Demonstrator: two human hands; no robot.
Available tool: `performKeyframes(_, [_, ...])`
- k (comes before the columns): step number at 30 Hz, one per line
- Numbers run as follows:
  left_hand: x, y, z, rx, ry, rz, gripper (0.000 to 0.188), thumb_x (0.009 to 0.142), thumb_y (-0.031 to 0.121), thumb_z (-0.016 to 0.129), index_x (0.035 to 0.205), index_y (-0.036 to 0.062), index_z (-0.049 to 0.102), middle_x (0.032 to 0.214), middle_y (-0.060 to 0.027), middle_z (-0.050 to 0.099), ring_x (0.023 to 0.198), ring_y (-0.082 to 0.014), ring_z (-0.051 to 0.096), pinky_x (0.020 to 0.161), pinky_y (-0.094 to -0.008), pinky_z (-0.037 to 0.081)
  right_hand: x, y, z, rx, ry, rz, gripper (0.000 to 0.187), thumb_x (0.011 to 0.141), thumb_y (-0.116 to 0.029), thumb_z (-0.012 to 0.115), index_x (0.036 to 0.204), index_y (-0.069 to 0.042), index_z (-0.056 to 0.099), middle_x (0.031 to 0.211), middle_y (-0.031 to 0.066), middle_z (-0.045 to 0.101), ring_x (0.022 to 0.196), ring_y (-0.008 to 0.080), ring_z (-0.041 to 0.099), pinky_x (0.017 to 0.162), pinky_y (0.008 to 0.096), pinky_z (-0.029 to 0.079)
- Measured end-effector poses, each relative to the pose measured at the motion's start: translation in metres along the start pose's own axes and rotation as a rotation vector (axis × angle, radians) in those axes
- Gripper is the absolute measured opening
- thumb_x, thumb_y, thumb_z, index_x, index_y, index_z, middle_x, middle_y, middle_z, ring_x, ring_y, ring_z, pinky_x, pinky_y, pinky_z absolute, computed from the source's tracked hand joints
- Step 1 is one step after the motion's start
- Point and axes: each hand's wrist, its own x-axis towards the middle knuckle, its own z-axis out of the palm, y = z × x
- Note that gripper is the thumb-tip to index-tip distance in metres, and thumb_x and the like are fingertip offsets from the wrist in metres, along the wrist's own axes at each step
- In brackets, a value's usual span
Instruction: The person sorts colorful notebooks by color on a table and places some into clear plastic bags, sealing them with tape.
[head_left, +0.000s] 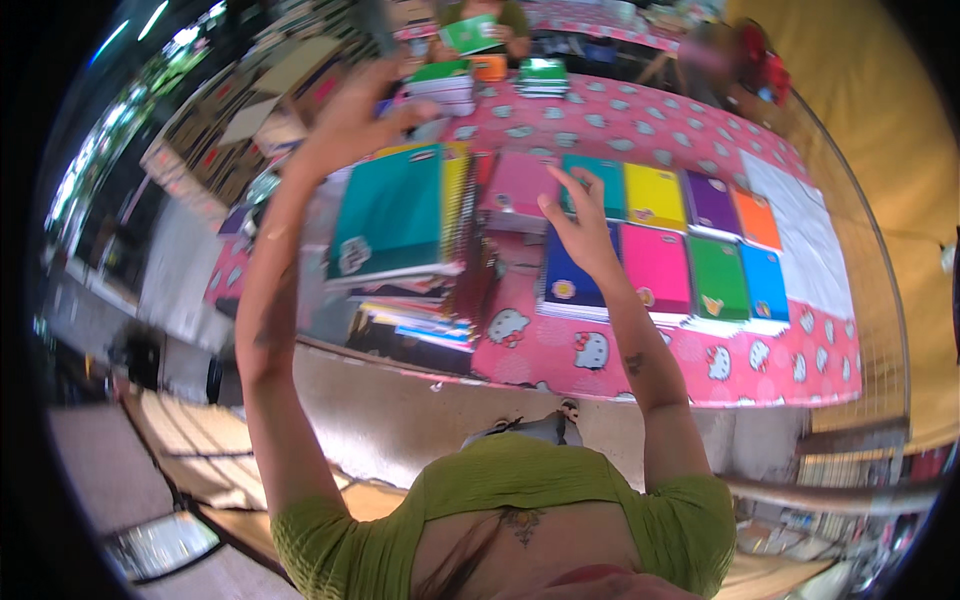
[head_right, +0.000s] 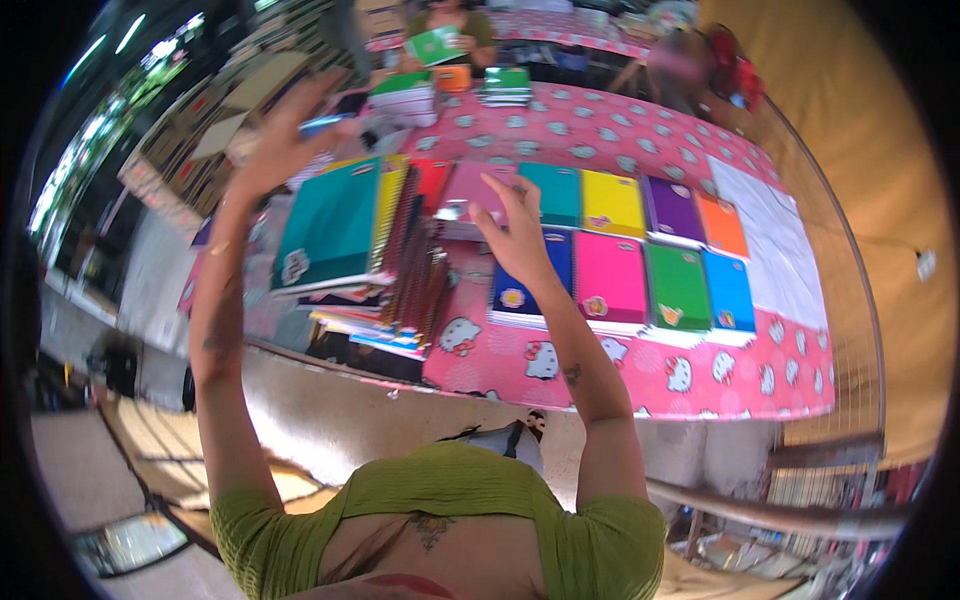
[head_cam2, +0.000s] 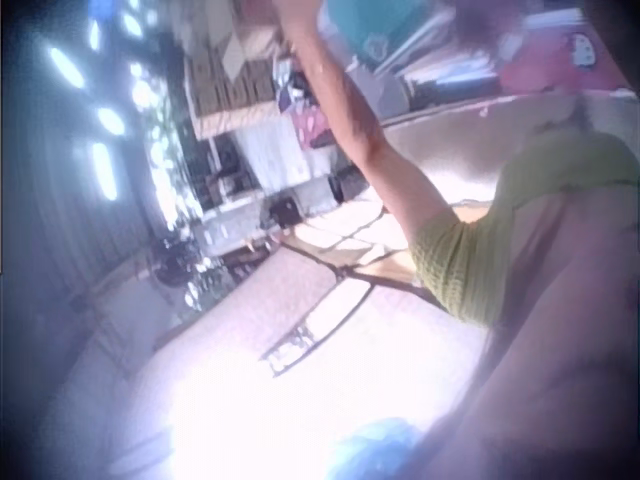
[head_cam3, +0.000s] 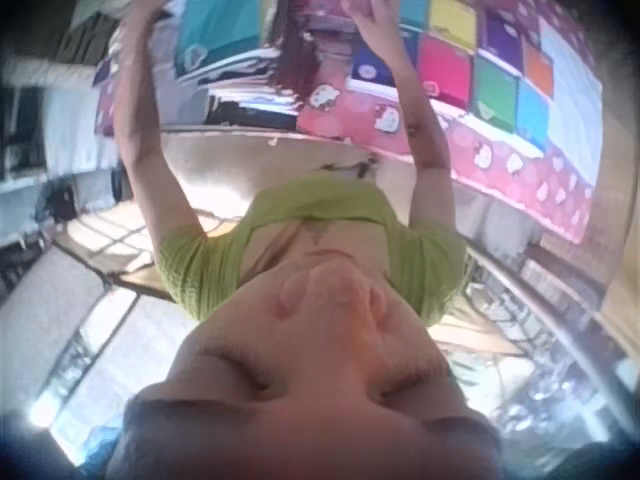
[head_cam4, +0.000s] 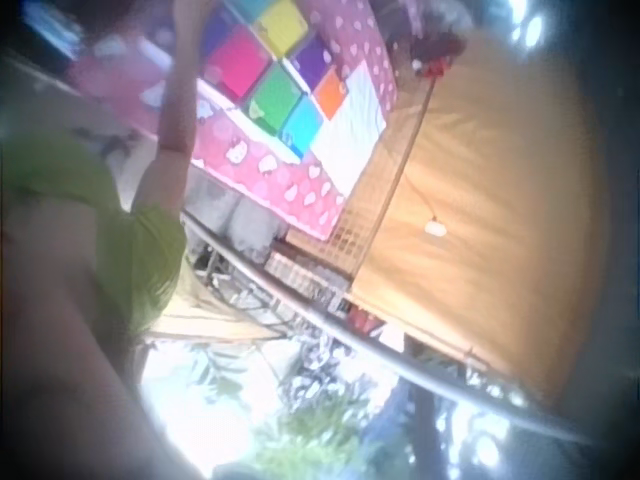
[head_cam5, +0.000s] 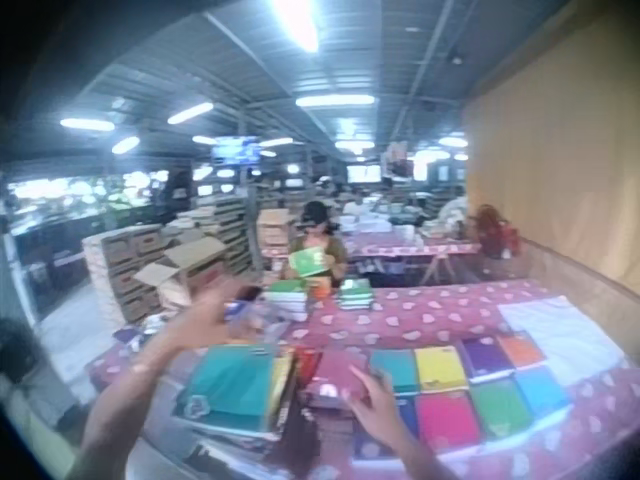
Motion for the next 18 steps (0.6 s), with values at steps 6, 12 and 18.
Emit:
performKeyframes(6, [-0.036, 0.212, 0.080, -0.470, 0.208, -0.358, 0.061, 0.089, 0.036, 0.051, 0.133, -0.0050, 0.048, 0.127, -0.0206, 0.058, 0.120, -0.0291, 0.054, 0.104, -0.0370, 0.038, -0.060, 0.205, -0.224, -0.476, 0.254, 0.410, 0.050, 0.083, -0.029, 0.072, 0.127, -0.010, 0.059, 0.128, 0.0254, 0.048, 0.123, 0.0394, 0.045, 0.103, 0.0439, 0.040])
performKeyframes(12, [0.102, 0.244, 0.379, -0.581, 0.082, -0.082, 0.069, 0.084, 0.036, 0.070, 0.135, -0.0022, 0.044, 0.126, -0.0287, 0.050, 0.113, -0.0455, 0.051, 0.094, -0.0487, 0.043, -0.025, 0.304, -0.362, -0.738, 0.381, 0.726, 0.059, 0.082, -0.038, 0.068, 0.134, -0.014, 0.053, 0.140, 0.0183, 0.044, 0.128, 0.0387, 0.044, 0.102, 0.0533, 0.038])
performKeyframes(18, [0.201, 0.284, 0.552, -0.361, -0.158, -0.329, 0.071, 0.082, 0.037, 0.071, 0.131, -0.0068, 0.044, 0.116, -0.0301, 0.054, 0.106, -0.0438, 0.055, 0.086, -0.0491, 0.049, -0.051, 0.395, -0.463, -0.829, 0.462, 0.974, 0.071, 0.078, -0.037, 0.071, 0.141, -0.019, 0.044, 0.136, 0.0169, 0.051, 0.121, 0.0330, 0.053, 0.102, 0.0517, 0.038])
